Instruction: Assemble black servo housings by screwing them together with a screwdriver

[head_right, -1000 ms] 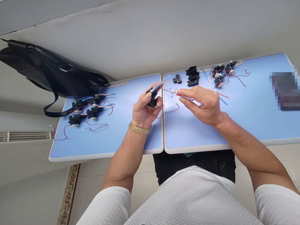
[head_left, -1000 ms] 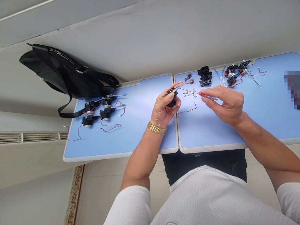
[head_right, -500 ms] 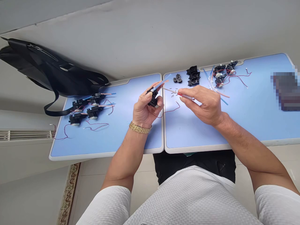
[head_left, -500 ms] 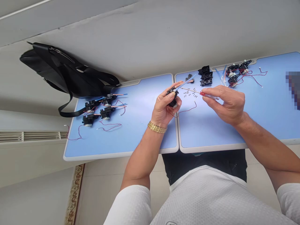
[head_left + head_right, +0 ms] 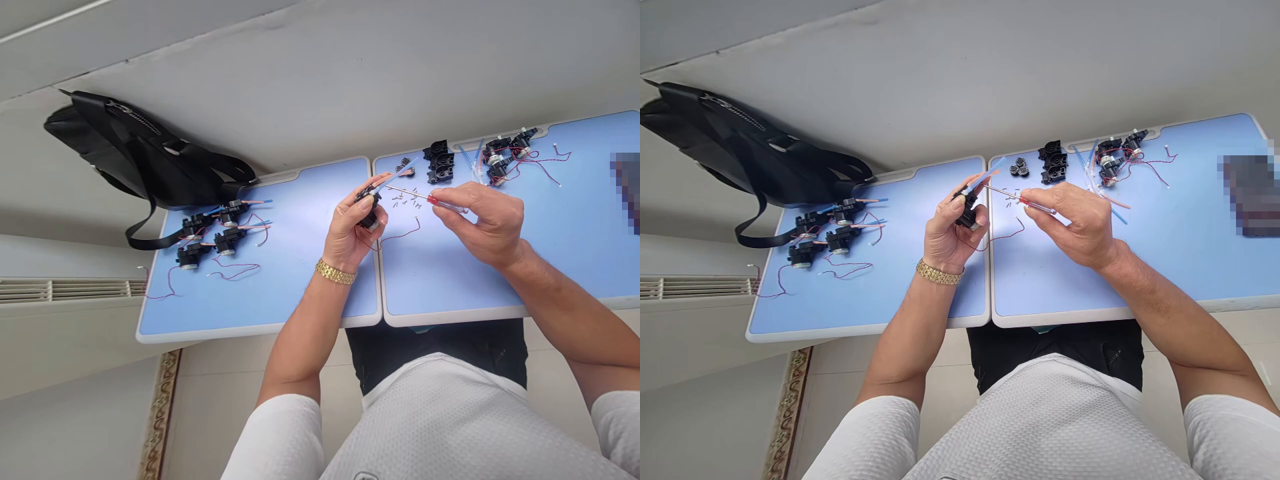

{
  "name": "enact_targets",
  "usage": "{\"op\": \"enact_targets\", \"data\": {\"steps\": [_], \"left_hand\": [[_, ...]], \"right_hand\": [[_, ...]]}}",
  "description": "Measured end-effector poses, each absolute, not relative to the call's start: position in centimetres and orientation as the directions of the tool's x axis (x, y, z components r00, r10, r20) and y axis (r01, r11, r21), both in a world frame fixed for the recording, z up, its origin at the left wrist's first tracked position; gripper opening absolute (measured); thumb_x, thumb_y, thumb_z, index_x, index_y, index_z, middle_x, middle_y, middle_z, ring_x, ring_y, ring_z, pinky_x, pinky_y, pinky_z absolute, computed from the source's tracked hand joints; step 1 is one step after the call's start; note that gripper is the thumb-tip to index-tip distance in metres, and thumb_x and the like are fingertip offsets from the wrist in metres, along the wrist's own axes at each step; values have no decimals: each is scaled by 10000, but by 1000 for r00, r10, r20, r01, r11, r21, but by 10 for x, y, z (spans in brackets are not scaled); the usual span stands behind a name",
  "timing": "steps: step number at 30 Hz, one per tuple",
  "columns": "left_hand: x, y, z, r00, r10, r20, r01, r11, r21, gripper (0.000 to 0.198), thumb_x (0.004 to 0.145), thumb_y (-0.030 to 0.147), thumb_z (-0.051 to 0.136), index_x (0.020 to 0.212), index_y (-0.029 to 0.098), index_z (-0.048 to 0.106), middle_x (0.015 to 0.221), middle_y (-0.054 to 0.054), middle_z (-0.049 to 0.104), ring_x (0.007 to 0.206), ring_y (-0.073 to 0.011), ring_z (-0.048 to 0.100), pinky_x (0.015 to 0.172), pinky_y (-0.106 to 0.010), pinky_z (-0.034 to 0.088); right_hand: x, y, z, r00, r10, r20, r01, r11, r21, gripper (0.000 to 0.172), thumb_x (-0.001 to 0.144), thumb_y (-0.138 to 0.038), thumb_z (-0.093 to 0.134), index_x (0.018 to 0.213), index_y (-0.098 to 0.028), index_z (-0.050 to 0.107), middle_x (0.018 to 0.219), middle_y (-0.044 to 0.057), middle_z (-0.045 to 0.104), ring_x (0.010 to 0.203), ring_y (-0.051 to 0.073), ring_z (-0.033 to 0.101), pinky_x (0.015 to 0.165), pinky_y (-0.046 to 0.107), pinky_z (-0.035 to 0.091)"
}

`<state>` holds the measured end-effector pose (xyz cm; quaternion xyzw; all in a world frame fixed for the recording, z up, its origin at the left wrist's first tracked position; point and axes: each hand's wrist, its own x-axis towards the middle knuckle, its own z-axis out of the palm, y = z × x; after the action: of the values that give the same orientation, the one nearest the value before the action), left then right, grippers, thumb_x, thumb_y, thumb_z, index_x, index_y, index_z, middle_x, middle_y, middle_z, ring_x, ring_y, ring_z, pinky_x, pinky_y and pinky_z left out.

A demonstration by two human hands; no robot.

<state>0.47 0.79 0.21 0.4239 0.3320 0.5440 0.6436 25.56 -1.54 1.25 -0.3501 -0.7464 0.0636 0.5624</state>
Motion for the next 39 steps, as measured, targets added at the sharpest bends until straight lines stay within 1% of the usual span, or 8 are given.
{"op": "enact_targets", "data": {"steps": [4,6,9,16,21,31,35,39], "left_hand": [[4,8,1,191,981,18,-411,63,909,531,849,536,956,1287,244,888,1160,-113,890,581,-99,653,376,-244,301],[5,8,2,190,982,18,-420,65,905,536,837,529,970,1278,234,894,1155,-118,894,578,-98,653,375,-237,313],[6,7,5,183,983,17,-439,66,896,514,809,509,997,1238,239,911,1250,-121,895,582,-83,651,373,-221,330],[7,7,5,172,985,-1,-430,76,900,504,794,496,988,1227,249,914,1471,-141,844,582,-70,644,366,-222,305],[4,7,3,191,981,18,-427,67,902,472,830,493,978,1237,262,918,1610,-137,771,647,-73,707,371,-203,345],[4,6,7,201,980,10,-440,81,894,485,808,513,1019,1215,266,924,1628,-130,763,670,-83,743,387,-175,426],[5,5,8,192,981,-4,-436,88,896,498,800,506,1011,1219,253,919,1604,-132,777,662,-84,741,383,-185,424],[5,6,8,189,982,-14,-410,91,907,508,822,496,976,1252,234,902,1592,-142,782,664,-89,747,377,-193,402]], "right_hand": [[255,-14,11,-134,565,814,483,755,-444,176,1065,-228,790,1161,-323,903,1012,-10,924,808,221,864,747,387,717],[255,-14,11,-151,527,836,488,776,-400,187,1065,-210,788,1169,-321,898,1009,-15,924,808,217,867,747,379,714],[256,-13,10,-180,461,869,478,813,-332,250,1051,-167,792,1220,-323,890,1045,-18,929,852,220,884,774,372,721],[259,-13,10,-233,494,838,526,789,-319,191,1059,-228,785,1183,-326,893,1006,-16,924,857,240,886,765,398,713],[259,-14,12,-236,451,861,514,810,-283,269,1043,-166,782,1238,-322,884,1038,-18,928,874,229,891,783,379,718],[257,-15,15,-226,413,882,526,814,-247,325,1042,-106,777,1284,-299,876,1084,-9,932,893,223,898,801,361,728],[256,-14,14,-222,363,905,502,838,-213,370,1039,-69,767,1331,-284,843,1054,-5,926,894,218,890,809,358,707],[257,-13,15,-268,317,910,521,842,-140,397,1048,-63,744,1376,-274,816,1061,2,923,932,212,886,803,349,668]]}}
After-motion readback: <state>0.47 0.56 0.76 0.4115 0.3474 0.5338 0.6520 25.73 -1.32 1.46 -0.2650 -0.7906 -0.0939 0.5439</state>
